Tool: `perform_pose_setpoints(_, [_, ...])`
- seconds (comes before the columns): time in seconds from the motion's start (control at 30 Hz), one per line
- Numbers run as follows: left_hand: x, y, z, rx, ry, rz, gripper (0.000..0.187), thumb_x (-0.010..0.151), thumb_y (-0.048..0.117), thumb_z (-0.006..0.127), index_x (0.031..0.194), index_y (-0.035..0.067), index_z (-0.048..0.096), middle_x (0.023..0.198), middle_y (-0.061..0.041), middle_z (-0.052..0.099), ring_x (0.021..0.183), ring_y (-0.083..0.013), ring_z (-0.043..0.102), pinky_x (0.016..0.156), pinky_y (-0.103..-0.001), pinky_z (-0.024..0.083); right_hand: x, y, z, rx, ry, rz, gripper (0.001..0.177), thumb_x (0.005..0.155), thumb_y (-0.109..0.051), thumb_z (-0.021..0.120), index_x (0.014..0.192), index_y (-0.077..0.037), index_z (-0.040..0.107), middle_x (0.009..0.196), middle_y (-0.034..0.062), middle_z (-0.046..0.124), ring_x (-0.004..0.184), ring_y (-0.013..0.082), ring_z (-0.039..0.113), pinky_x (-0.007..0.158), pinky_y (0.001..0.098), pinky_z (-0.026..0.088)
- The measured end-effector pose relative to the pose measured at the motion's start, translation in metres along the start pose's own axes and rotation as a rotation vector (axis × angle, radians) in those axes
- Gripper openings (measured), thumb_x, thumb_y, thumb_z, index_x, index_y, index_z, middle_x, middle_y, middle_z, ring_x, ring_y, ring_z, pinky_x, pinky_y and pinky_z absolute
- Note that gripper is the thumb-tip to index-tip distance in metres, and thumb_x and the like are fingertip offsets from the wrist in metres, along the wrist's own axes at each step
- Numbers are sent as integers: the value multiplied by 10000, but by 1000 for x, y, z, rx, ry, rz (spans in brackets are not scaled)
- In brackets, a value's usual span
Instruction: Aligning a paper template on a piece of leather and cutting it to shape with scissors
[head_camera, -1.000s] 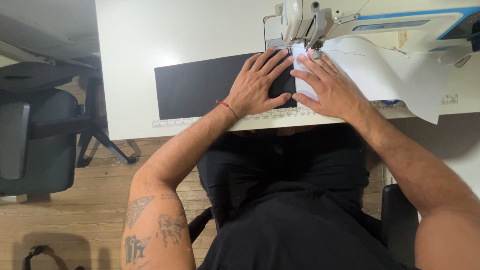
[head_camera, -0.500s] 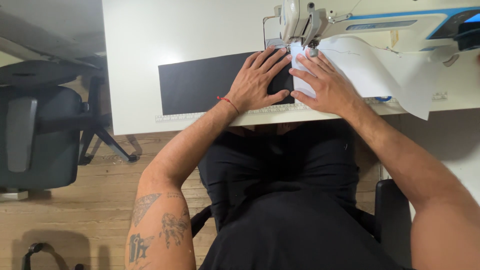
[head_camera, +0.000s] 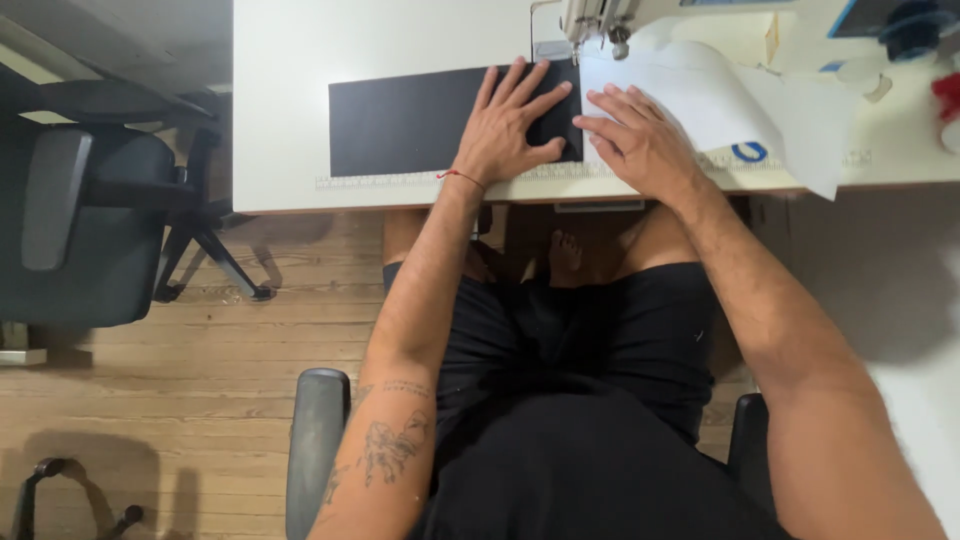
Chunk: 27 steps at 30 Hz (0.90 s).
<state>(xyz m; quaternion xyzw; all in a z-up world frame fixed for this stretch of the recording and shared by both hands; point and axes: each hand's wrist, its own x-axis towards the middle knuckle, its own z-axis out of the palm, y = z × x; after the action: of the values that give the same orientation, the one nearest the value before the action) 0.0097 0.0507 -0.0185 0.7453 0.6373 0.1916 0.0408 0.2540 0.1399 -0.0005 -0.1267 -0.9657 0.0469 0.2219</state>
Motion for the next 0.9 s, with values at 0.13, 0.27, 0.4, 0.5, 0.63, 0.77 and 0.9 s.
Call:
perform_pose_setpoints(0.13, [-17,1,14,57,70,-44,659,970,547,610,1582,348,472,1670,-69,336,1559,-332,239,1257,-606,135,-20,-13,0,45,-65,89,349,1117,-124,549,1446,-92,660,1540,223,562,1450,412,482,1247,512,307])
perform_pose_setpoints(0.27, [-17,-1,7,128,47,-46,644,1060,631,456,1636,363,354,1708,-75,221,1583,-355,141,1276,-619,67,-19,-16,0,6,-140,148,465,1123,-287,476,1566,-151,521,1643,179,425,1533,385,323,1256,553,173])
perform_pose_setpoints(0.4, [-16,8,7,16,79,-127,631,1031,701,400,1566,375,474,1681,-112,265,1559,-412,131,1246,-661,46,-20,-22,-4,-13,-214,188,536,1117,-423,394,1594,-185,451,1663,190,368,1550,376,273,1256,570,122])
perform_pose_setpoints(0.5, [3,39,-10,25,52,-250,722,996,680,225,1382,235,642,1592,-212,397,1535,-388,197,1219,-666,9,-19,-25,-4,-38,-237,204,537,1096,-443,411,1573,-203,469,1671,162,356,1551,370,272,1262,565,125])
perform_pose_setpoints(0.63, [12,27,31,117,213,-159,367,1076,402,492,1333,160,595,1606,-147,399,1538,-349,262,1270,-592,131,-23,-19,2,-43,-197,193,537,1107,-440,400,1575,-188,479,1669,147,375,1564,356,259,1267,565,125])
perform_pose_setpoints(0.77, [6,32,19,-1,189,-129,458,1092,440,438,1524,300,497,1640,-141,386,1549,-402,268,1272,-592,151,-20,-13,5,-48,-195,187,539,1096,-448,416,1578,-214,471,1664,146,386,1558,363,279,1271,559,131])
perform_pose_setpoints(0.9, [1,33,18,55,109,-129,516,1080,499,411,1565,330,456,1669,-168,302,1562,-423,191,1257,-651,97,-23,-18,5,-55,-162,164,529,1091,-432,447,1561,-198,507,1643,167,428,1542,385,329,1264,577,174])
